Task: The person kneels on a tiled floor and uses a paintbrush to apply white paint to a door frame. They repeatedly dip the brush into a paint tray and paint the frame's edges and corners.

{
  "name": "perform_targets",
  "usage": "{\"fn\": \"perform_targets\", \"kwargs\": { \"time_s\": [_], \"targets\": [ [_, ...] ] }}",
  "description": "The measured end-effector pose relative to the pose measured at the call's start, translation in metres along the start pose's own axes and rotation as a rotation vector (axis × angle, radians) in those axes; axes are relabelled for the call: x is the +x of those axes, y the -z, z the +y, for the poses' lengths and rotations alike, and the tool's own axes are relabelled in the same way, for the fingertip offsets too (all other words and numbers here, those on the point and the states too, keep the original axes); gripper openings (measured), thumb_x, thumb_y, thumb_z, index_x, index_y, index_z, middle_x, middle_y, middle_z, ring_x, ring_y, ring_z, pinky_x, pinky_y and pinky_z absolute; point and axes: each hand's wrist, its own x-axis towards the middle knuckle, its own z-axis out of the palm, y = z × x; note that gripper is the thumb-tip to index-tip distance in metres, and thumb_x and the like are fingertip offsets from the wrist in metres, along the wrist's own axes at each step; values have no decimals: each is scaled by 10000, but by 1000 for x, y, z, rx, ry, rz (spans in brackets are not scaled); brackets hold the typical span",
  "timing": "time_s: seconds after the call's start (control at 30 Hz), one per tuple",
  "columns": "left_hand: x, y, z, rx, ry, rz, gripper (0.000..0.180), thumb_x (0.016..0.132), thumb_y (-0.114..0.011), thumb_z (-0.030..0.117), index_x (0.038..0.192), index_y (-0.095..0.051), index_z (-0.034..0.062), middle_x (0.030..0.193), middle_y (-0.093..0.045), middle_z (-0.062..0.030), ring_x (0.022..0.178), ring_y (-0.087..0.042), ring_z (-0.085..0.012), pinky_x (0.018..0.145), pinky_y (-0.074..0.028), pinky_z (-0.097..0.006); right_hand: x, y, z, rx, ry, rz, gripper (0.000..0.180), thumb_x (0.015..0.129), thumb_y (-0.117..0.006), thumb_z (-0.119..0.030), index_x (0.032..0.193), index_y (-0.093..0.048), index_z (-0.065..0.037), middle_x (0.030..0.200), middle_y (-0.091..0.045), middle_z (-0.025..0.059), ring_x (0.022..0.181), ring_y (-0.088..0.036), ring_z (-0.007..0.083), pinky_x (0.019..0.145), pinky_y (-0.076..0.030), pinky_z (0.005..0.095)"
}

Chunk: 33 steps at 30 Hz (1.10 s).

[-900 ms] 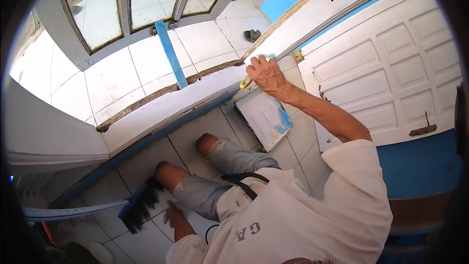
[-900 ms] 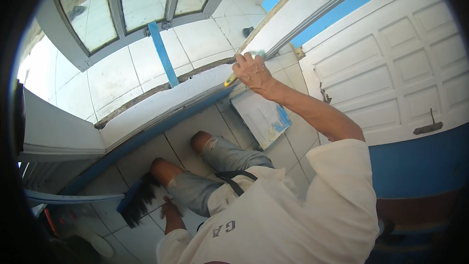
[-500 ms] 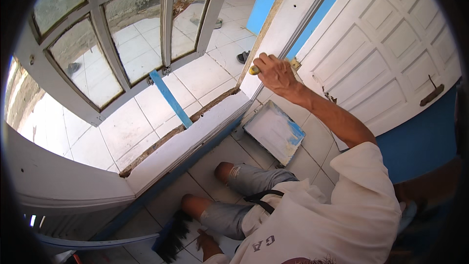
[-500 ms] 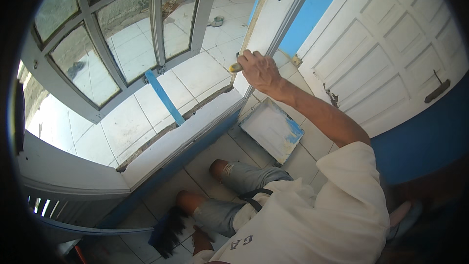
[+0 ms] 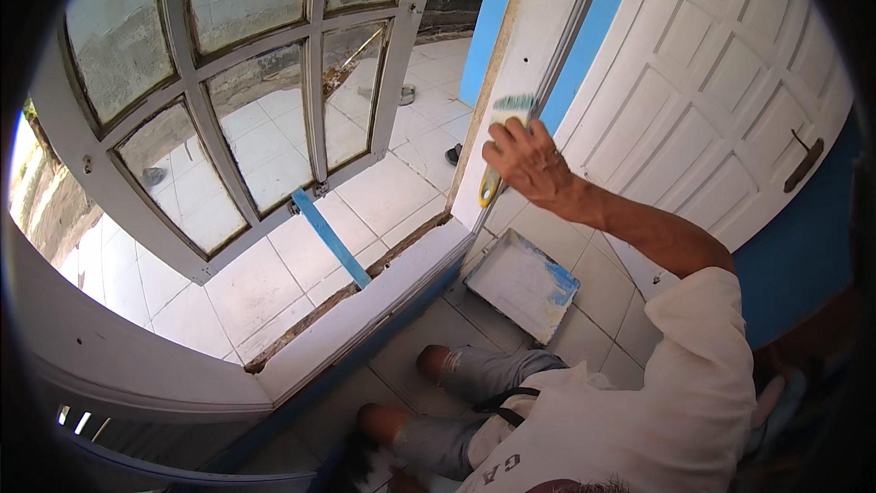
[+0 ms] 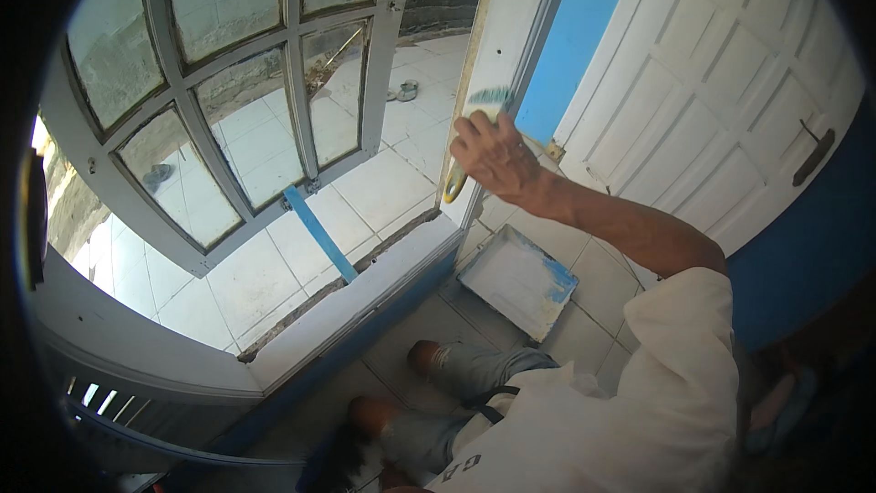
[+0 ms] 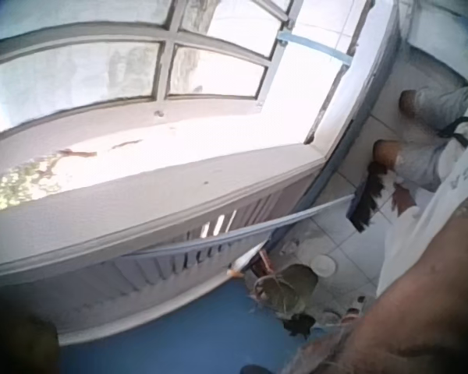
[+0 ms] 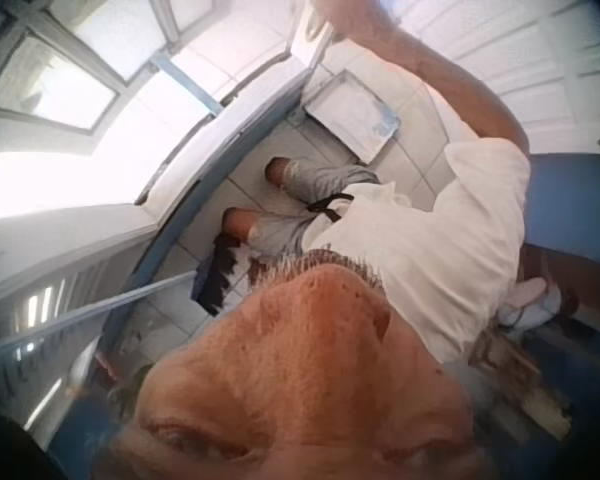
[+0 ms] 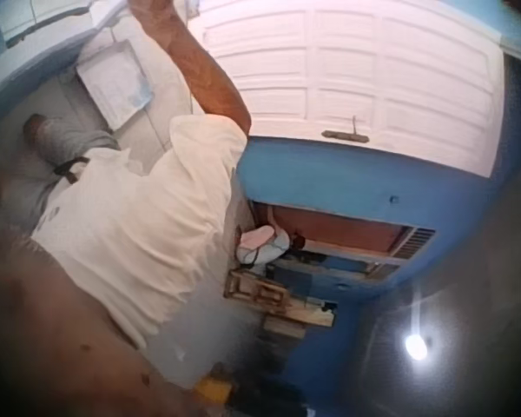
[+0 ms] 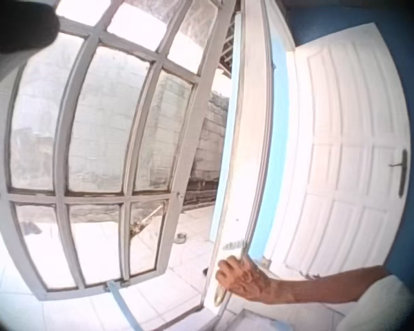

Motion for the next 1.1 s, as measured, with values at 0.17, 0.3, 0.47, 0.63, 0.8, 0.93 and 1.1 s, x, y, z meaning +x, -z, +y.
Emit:
{"fn": "perform_targets", "kwargs": {
  "time_s": [0.17,0.3,0.47,0.63,0.8,0.93,1.1],
  "targets": [
    [-2,14,14,18,-27,10,1248,807,-778,434,1601,161,224,1617,-344,-204,1318,-516,-505,976,-481,-709,16,-12,8,273,-149,-77,69,841,-658,-104,891,-617,-81,917,-588,75,854,-650,217,675,-514,375],
    [-5,20,15,14,-34,12,1243,808,-780,432,1602,153,222,1614,-347,-203,1319,-516,-503,977,-480,-709,65,21,91,235,-416,-139,159,971,-662,-157,1082,-668,-44,1001,-666,126,826,-737,303,758,-627,410],
    [-6,18,13,17,-38,10,1238,808,-783,430,1603,143,220,1611,-352,-201,1320,-515,-501,977,-480,-708,114,86,165,-213,-250,189,124,898,-689,-153,937,-631,-50,922,-630,105,799,-687,262,663,-577,409],
    [-5,13,7,-1,-29,6,1233,808,-785,427,1603,133,218,1609,-357,-200,1321,-515,-499,978,-479,-708,109,61,143,-495,-16,185,103,866,-709,-131,946,-662,-88,969,-597,30,921,-617,164,605,-483,312],
    [-6,7,5,-7,-29,-3,1227,809,-788,425,1604,123,216,1606,-361,-199,1322,-514,-496,979,-478,-708,57,5,64,-274,231,-72,75,845,-707,-118,813,-648,-83,837,-571,21,827,-588,143,613,-493,277],
    [-4,-4,-2,-20,-13,-14,1223,809,-790,423,1605,115,215,1603,-365,-198,1323,-513,-494,980,-478,-707,51,11,46,235,4,60,131,835,-743,-95,874,-629,-43,902,-581,59,836,-668,195,649,-592,331],
    [-2,-12,-1,-33,-19,-23,1218,809,-792,421,1605,105,213,1600,-370,-197,1324,-513,-492,981,-477,-707,33,6,78,511,-415,464,281,860,-803,-26,1061,-608,-49,996,-613,75,879,-695,221,704,-623,344]
  ]
}}
